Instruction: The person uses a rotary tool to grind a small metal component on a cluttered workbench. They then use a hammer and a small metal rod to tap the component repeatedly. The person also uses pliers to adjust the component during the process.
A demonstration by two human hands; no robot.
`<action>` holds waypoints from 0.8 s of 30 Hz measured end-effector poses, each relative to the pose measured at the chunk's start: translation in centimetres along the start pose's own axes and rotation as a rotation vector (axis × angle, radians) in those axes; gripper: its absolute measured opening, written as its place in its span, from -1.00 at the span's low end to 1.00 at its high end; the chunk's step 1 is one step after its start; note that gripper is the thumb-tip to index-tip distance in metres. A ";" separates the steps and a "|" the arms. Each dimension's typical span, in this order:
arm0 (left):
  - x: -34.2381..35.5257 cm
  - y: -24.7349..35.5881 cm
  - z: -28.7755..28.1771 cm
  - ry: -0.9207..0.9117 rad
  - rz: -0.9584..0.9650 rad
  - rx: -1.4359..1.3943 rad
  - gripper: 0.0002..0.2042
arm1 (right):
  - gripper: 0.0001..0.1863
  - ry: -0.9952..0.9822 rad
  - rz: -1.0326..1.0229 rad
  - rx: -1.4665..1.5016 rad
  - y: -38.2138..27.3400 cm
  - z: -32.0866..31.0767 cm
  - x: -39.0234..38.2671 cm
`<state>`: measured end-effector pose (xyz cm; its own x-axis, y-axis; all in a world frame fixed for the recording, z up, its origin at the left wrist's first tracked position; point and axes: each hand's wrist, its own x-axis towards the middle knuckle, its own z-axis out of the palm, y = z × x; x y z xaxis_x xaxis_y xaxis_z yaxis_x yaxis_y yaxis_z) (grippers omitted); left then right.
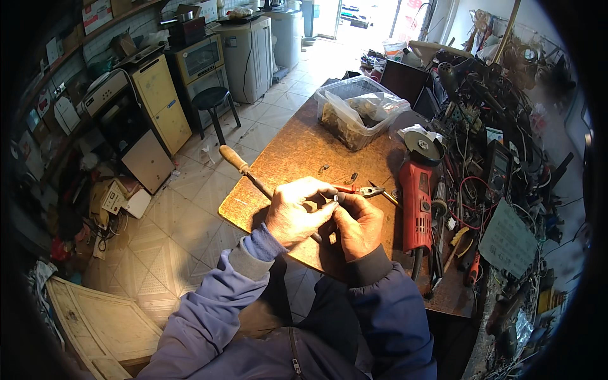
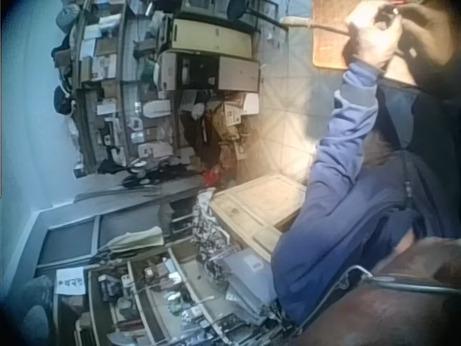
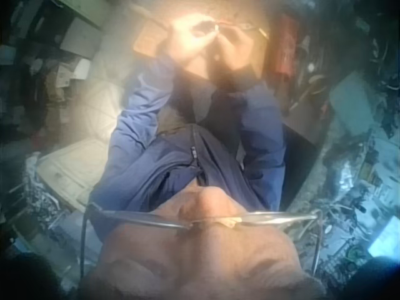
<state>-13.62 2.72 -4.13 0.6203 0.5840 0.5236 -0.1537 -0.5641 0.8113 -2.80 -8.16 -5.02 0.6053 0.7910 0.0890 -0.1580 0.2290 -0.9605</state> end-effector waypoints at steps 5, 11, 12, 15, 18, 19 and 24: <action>0.0 0.2 -0.1 0.008 -0.019 -0.004 -0.83 | -0.76 -0.021 -0.065 -0.069 0.1 0.0 0.1; 0.0 0.1 0.1 0.027 0.064 0.040 -0.83 | -0.76 -0.012 -0.035 -0.084 -0.1 -0.1 0.1; 0.0 -0.1 0.1 0.034 0.069 0.043 -0.83 | -0.76 -0.009 -0.032 -0.089 -0.1 -0.1 0.0; -0.1 -0.3 0.2 0.035 0.014 0.012 -0.83 | -0.76 -0.008 -0.063 -0.078 -0.1 -0.1 0.1; 0.0 -0.2 0.2 0.027 0.023 0.032 -0.83 | -0.78 0.009 -0.046 -0.072 0.2 -0.3 0.3; 0.0 -0.2 0.2 0.029 0.006 0.031 -0.83 | -0.78 0.016 -0.056 -0.079 0.2 -0.3 0.3; -0.1 -0.6 0.2 0.038 -0.020 0.026 -0.83 | -0.79 0.057 -0.124 -0.161 0.7 -0.6 0.5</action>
<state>-13.40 2.84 -4.72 0.5937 0.6166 0.5170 -0.1215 -0.5665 0.8151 -2.13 -7.97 -5.81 0.6565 0.7278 0.1982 0.0439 0.2255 -0.9733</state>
